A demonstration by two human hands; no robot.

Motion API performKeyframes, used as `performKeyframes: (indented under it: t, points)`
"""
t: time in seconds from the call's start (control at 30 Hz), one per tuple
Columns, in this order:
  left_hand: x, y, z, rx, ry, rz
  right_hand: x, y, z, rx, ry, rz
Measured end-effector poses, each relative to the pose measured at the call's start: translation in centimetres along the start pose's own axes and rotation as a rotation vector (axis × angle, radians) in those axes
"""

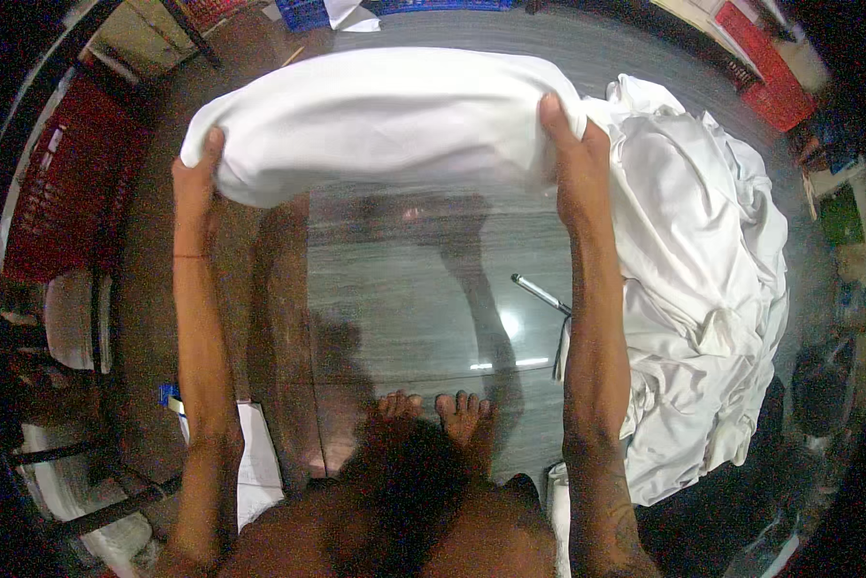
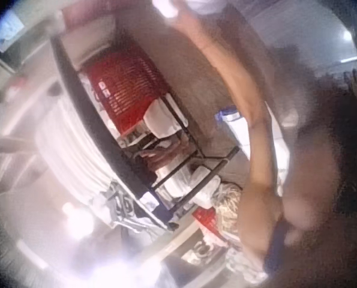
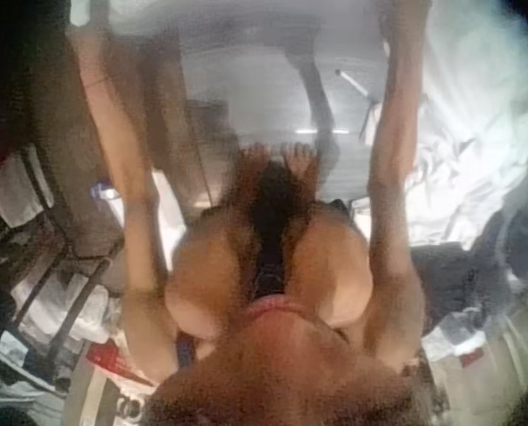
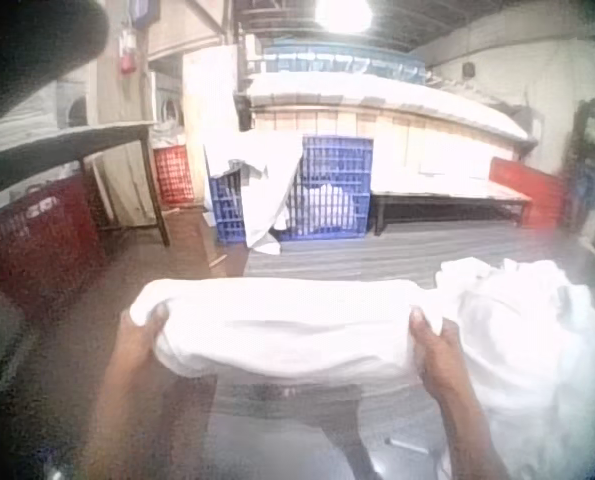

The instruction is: The person folds a white hoodie on a table, smoothing the fabric, folding the sleeves inward, and folding the body into a compact rectangle. The folded hoodie is then placed on a growing stack of similar items.

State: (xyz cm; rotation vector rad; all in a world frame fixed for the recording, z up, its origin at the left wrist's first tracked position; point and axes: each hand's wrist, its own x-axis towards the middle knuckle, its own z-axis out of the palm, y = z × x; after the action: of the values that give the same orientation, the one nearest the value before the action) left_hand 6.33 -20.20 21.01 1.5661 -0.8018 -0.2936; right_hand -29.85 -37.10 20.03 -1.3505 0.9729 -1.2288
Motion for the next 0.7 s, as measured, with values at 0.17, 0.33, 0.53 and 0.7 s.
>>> performKeyframes:
  t: [0.17,0.33,0.53,0.7]
  points:
    - [-0.3,2.2,-2.4,-0.116,0.004,-0.111,-0.9,-2.7,0.1,-0.021,-0.108,0.018]
    - [-3.0,0.1,-2.9,-0.009,-0.118,-0.329,-1.5,-0.9,0.6,-0.019,-0.152,0.229]
    - [-0.8,-4.6,-3.4,-0.138,-0.142,-0.232,-0.7,2.8,2.0,0.067,-0.175,0.231]
    - [-7.2,-2.2,-7.8,0.273,-0.123,-0.018,-4.2,1.0,-1.8,-0.288,-0.234,0.032]
